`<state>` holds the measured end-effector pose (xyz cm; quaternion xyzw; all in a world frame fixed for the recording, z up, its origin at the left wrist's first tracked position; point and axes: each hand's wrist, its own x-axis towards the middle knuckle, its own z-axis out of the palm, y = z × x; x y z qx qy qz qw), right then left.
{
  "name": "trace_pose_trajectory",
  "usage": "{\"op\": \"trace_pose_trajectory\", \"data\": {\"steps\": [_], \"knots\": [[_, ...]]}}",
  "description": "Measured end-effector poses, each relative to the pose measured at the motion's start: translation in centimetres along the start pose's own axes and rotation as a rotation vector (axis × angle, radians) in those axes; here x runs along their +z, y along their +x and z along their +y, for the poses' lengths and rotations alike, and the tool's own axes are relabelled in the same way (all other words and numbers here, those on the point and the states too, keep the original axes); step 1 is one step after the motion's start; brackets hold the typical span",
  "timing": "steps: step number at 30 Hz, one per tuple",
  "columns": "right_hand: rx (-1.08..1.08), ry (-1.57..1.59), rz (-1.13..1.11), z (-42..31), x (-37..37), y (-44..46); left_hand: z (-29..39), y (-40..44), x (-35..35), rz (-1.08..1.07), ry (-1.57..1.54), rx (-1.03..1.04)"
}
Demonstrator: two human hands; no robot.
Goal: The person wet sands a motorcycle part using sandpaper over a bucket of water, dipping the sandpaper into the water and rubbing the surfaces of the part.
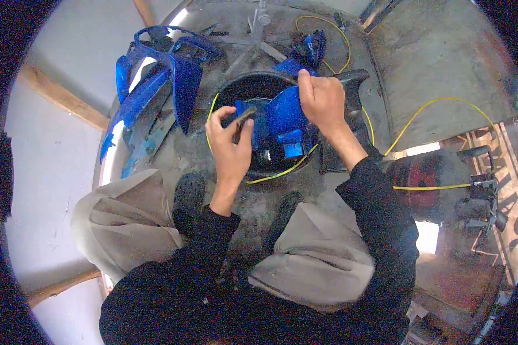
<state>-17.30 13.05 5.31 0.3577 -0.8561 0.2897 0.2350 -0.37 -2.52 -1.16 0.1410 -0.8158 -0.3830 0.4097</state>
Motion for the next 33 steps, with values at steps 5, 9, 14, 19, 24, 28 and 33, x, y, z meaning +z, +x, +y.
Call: {"op": "trace_pose_trajectory", "data": {"steps": [5,9,14,19,24,28,33], "knots": [[0.062,0.027,0.032,-0.5,-0.3,0.5,0.0,1.1,0.5,-0.023,-0.375,-0.234],[0.037,-0.009,0.045,0.2,0.4,0.2,2.6,-0.1,4.4,-0.133,-0.381,-0.213],[0.063,-0.029,0.031,-0.6,-0.3,0.6,3.4,-3.8,5.1,-0.105,-0.357,-0.062],[0.094,0.001,0.01,-0.5,-0.4,0.3,3.0,-1.2,5.5,-0.133,-0.414,-0.183],[0.106,-0.014,0.04,-0.4,-0.2,0.2,3.4,-3.6,5.1,-0.138,-0.372,-0.035],[0.113,-0.006,0.011,-0.3,-0.3,0.2,4.1,-1.8,5.3,-0.113,-0.397,-0.113],[0.107,0.014,0.037,0.2,-0.2,0.5,4.4,0.4,6.4,-0.09,-0.397,-0.013]]}}
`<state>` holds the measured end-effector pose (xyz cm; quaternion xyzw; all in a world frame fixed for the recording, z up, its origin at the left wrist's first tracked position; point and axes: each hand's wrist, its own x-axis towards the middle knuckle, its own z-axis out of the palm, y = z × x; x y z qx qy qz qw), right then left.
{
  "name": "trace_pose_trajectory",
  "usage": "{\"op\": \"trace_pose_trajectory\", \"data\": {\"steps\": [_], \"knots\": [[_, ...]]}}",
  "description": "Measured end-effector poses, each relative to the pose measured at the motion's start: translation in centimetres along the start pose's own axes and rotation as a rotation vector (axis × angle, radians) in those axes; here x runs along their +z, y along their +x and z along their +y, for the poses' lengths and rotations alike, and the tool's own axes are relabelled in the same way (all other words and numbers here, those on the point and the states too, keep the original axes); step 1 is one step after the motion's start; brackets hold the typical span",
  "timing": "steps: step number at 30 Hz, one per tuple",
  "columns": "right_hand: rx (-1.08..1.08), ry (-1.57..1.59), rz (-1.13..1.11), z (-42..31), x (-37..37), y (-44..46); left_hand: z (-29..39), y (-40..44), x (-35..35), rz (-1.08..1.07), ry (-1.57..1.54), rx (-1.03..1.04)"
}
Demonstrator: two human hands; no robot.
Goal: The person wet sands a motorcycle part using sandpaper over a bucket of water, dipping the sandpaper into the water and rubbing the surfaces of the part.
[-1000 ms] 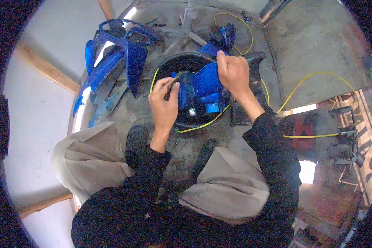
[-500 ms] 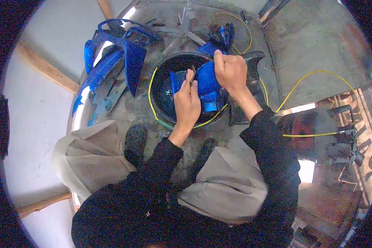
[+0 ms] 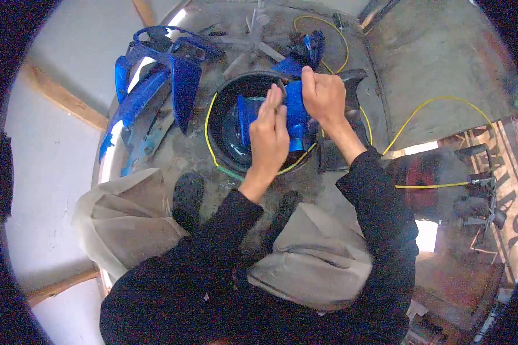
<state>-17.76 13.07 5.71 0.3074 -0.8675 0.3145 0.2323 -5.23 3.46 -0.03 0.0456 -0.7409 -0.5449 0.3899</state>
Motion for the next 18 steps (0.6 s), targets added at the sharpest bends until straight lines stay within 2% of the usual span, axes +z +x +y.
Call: {"op": "trace_pose_trajectory", "data": {"steps": [4,5,9,12,13,16,18], "knots": [[-0.002,-0.038,-0.035,0.3,0.2,0.3,-1.1,-4.2,-1.2,0.019,-0.053,-0.143],[-0.012,-0.033,-0.02,0.4,0.1,0.5,-1.4,-5.8,-1.1,-0.003,0.002,-0.113],[0.015,0.002,-0.031,-0.2,-0.1,-0.3,1.4,-1.0,0.4,-0.027,0.138,0.148],[0.026,-0.002,-0.028,0.6,0.0,0.2,0.2,0.4,1.0,-0.032,0.012,0.142],[0.015,-0.02,-0.02,0.8,0.2,0.4,-0.2,-0.6,0.4,-0.011,0.007,0.123],[0.04,-0.053,-0.038,0.6,0.0,0.3,-0.8,-5.2,-1.2,-0.014,0.022,-0.1],[0.045,-0.025,-0.026,0.1,0.1,0.1,-0.1,-5.0,-0.7,0.019,0.036,-0.057]]}}
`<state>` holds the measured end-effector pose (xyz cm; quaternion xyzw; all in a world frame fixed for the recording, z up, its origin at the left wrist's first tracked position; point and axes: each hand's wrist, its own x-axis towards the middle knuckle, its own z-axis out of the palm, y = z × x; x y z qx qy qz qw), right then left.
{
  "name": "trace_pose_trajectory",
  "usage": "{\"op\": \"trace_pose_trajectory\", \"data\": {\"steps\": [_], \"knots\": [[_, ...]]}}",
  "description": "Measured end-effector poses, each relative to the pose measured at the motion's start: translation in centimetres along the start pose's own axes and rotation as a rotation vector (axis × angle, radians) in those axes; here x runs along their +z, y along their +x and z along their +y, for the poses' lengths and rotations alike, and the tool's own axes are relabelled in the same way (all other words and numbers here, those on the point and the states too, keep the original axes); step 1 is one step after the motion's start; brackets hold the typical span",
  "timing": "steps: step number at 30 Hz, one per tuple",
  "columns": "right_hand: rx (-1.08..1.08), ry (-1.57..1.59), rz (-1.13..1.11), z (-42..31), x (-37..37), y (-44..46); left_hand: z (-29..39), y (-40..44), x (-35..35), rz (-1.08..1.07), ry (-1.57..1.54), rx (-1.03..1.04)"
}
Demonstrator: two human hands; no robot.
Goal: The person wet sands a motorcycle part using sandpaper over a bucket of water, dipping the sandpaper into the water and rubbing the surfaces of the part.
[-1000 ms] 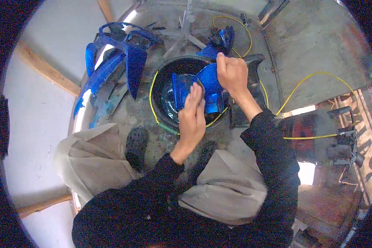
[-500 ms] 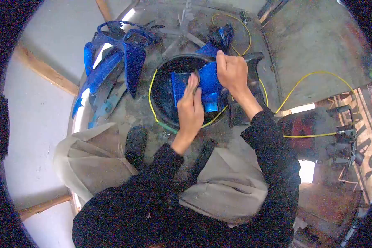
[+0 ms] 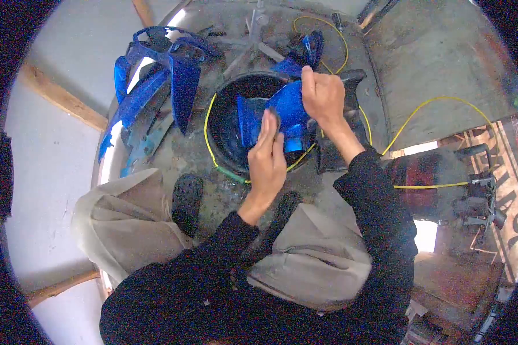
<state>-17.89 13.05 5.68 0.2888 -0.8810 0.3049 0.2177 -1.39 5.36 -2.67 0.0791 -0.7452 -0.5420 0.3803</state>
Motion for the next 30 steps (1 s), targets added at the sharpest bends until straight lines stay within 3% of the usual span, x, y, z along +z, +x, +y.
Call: {"op": "trace_pose_trajectory", "data": {"steps": [3,7,11,15,18,19,21,23,30], "knots": [[-0.079,0.047,0.045,0.0,0.0,-0.1,1.1,4.3,1.4,0.03,0.015,0.152],[-0.067,0.028,0.067,0.8,0.2,0.5,-1.0,4.4,0.3,-0.036,-0.086,-0.041],[0.008,0.025,0.026,0.5,0.0,0.4,1.0,1.6,0.2,-0.036,0.048,0.061],[-0.052,0.033,0.014,-0.4,-0.4,0.1,-0.8,6.2,0.9,-0.017,-0.076,-0.012],[-0.056,0.008,0.028,0.3,0.2,0.2,-1.5,4.4,-1.2,-0.06,-0.115,-0.071],[-0.078,0.014,0.033,0.6,0.1,0.2,-1.7,3.6,-2.2,-0.097,-0.136,-0.175],[-0.123,0.027,0.051,1.0,0.0,0.7,-2.4,3.3,-4.1,-0.159,-0.464,-0.624],[-0.04,0.074,0.02,1.2,0.0,0.7,-4.1,3.2,-4.5,-0.018,-0.988,-0.695],[0.091,0.101,-0.144,1.2,-1.4,1.1,-3.3,3.9,-6.4,-0.064,-1.086,-0.74]]}}
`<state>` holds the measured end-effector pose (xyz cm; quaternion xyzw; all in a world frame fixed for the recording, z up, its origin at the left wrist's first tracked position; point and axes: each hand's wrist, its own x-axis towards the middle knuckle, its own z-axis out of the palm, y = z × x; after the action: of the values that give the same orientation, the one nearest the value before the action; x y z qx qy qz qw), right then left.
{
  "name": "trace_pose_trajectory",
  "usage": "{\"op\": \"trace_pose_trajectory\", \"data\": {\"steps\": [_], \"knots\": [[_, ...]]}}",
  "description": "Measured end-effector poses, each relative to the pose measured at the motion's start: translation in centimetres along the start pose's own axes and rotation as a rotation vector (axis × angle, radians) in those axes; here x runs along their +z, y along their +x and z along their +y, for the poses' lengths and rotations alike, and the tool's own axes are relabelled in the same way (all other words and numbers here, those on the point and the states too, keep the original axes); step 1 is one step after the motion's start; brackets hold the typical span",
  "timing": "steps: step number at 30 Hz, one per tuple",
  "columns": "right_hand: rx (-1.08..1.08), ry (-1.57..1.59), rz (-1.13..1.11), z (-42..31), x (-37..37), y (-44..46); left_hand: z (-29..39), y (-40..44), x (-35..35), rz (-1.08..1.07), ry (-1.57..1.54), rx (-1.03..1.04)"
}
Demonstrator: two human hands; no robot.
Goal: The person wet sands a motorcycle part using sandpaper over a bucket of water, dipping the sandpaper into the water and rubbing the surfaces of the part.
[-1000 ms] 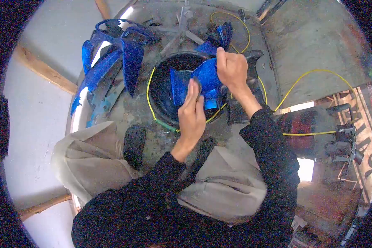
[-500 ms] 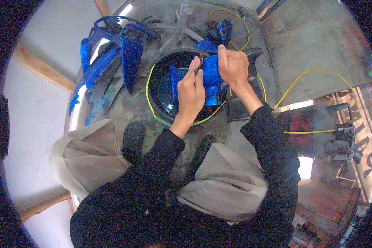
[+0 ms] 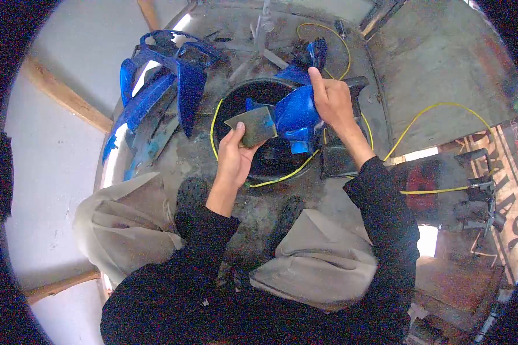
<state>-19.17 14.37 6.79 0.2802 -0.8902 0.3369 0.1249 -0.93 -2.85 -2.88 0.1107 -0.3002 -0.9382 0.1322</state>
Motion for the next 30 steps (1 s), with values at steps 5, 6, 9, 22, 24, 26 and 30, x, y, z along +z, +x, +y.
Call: {"op": "trace_pose_trajectory", "data": {"steps": [5,6,9,22,24,26,30], "knots": [[-0.101,0.148,-0.351,-2.0,-2.1,-0.4,0.5,-0.7,-1.4,0.074,0.019,0.045],[-0.136,0.146,-0.43,-3.1,-2.3,-0.7,0.7,-0.7,-1.6,0.087,0.018,0.058],[-0.03,0.153,-0.505,-3.7,-1.8,-0.6,1.4,-0.5,-2.0,0.105,0.001,0.1],[0.672,0.665,-0.176,-3.6,-1.5,-5.8,4.2,-3.0,1.1,0.186,0.555,0.304],[0.75,0.751,-0.32,-4.2,-2.2,-6.9,3.2,-3.3,1.9,0.152,0.693,0.5],[0.769,1.022,-0.338,-4.9,-1.6,-8.2,2.9,-2.8,1.6,0.17,0.739,0.537],[0.679,1.075,-0.632,-3.3,-2.6,-9.2,0.8,-0.7,2.4,0.241,0.787,0.649]]}}
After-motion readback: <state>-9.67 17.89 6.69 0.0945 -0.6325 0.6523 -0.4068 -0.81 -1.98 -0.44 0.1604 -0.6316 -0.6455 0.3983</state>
